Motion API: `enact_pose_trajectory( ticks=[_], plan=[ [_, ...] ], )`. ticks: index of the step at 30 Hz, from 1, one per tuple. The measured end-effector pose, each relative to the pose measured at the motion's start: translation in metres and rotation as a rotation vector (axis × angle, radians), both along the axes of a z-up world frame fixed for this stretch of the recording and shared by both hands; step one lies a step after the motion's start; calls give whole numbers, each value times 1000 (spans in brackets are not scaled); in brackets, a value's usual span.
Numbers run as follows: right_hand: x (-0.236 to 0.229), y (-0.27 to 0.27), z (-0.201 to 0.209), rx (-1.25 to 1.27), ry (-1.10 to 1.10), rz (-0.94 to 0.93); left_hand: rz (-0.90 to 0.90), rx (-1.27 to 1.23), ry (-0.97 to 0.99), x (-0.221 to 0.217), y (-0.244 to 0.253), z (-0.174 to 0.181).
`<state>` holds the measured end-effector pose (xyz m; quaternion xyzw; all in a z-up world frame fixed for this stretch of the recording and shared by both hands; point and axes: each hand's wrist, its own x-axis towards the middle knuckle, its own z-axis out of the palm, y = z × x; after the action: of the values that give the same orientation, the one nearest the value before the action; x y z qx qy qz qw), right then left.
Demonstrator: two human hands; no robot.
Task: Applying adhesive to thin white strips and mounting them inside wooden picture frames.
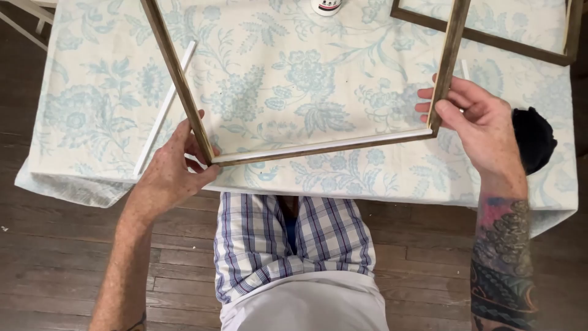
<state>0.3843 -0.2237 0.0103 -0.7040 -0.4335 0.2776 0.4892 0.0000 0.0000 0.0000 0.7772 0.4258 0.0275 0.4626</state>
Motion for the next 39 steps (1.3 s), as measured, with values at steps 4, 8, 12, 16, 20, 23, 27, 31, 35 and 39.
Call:
enact_pose_trajectory(
  ticks=[4, 8, 12, 16, 20, 23, 27, 31, 35, 39],
  plan=[
    [-7, -6, 6, -21, 9, -44, 20, -28, 13, 1, -2, 6],
    [-9, -11, 6, -7, 12, -42, -4, -2, 26, -3, 0, 0],
    [-13, -15, 11, -14, 16, -51, -31, 15, 23, -5, 2, -4],
    [-13, -17, 12, 0, 16, -61, -40, 9, 2, -5, 4, -4],
    [-10, -21, 11, 22, 7, -26, -78, 21, -87, -9, 10, -15],
    [-20, -20, 18, -59, 10, -145, -84, -4, -100, -10, 14, -7],
    [-67, -19, 40, -279, 132, -339, -22, -1, -285, -20, 38, 12],
    [-124, -54, -3, -301, 321, -282, 16, 380, -250, 4, 60, 60],
    [-203, -74, -53, -370, 750, -232, -62, 568, -233, 66, 79, 68],
    [-266, -78, -99, -426, 1158, -531, -223, 619, 11, 133, 87, 29]
  ],
)
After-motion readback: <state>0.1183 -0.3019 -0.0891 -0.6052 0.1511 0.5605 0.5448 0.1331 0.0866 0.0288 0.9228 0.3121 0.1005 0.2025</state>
